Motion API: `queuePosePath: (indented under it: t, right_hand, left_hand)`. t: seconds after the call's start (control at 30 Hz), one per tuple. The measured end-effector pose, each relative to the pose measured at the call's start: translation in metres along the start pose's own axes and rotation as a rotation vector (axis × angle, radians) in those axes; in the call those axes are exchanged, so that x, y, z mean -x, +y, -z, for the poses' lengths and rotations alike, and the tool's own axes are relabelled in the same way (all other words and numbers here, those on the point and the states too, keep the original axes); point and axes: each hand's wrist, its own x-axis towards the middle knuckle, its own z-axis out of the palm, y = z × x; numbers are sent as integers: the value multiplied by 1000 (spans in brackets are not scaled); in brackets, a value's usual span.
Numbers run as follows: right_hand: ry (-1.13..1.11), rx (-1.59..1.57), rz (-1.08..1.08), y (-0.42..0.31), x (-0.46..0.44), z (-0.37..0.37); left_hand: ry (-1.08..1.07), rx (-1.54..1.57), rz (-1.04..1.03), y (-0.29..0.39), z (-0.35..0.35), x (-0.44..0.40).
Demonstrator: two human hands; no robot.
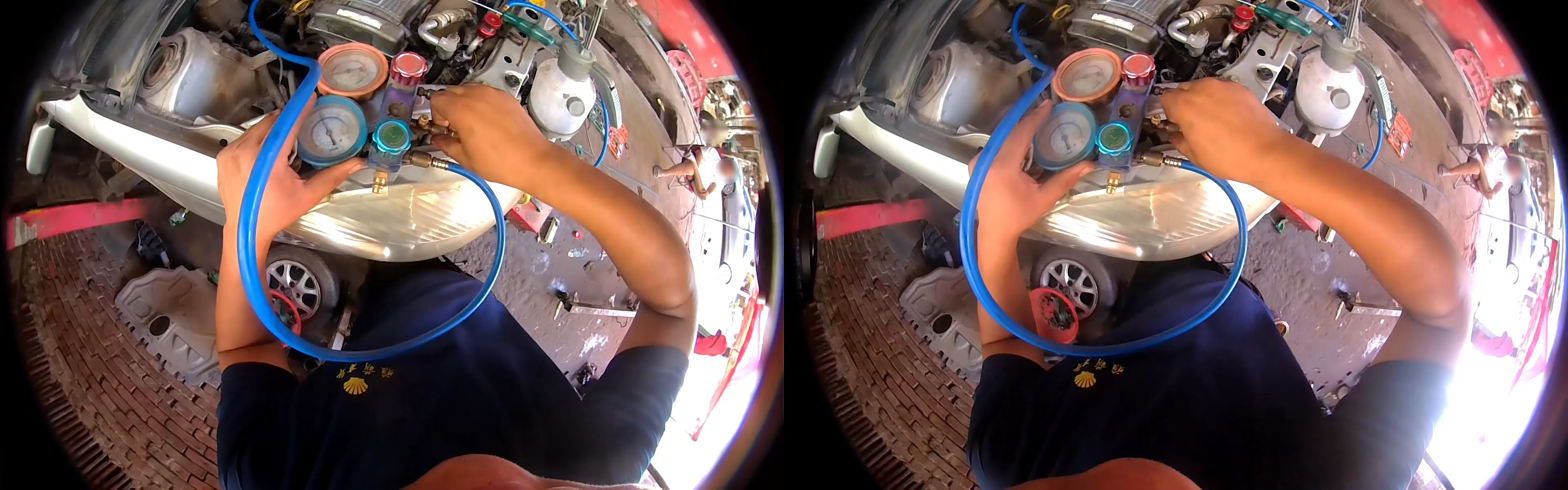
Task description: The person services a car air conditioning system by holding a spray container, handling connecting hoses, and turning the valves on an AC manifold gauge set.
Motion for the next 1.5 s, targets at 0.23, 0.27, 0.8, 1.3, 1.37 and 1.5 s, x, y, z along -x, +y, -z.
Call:
queuePosePath:
  t: [0.23, 0.27, 0.8, 1.3, 1.37, 1.5]
  right_hand:
    - [4, -112, 25, -2, 7, 6]
    - [-42, -98, -23, -3, 6, 7]
    - [46, 360, -147, -17, -73, 47]
    - [138, 77, 604, 52, -89, 22]
    - [143, 53, 613, 49, -80, 33]
    - [163, 56, 470, 30, -69, 53]
  left_hand:
    - [40, -21, -40, -5, -3, 3]
    - [32, -16, -15, -2, -3, 3]
    - [-70, -36, 43, 6, 9, -2]
    - [-31, -1, -7, -2, 3, -6]
    - [-30, -11, -11, -5, 3, -5]
    - [-33, -30, 0, -3, 2, -3]
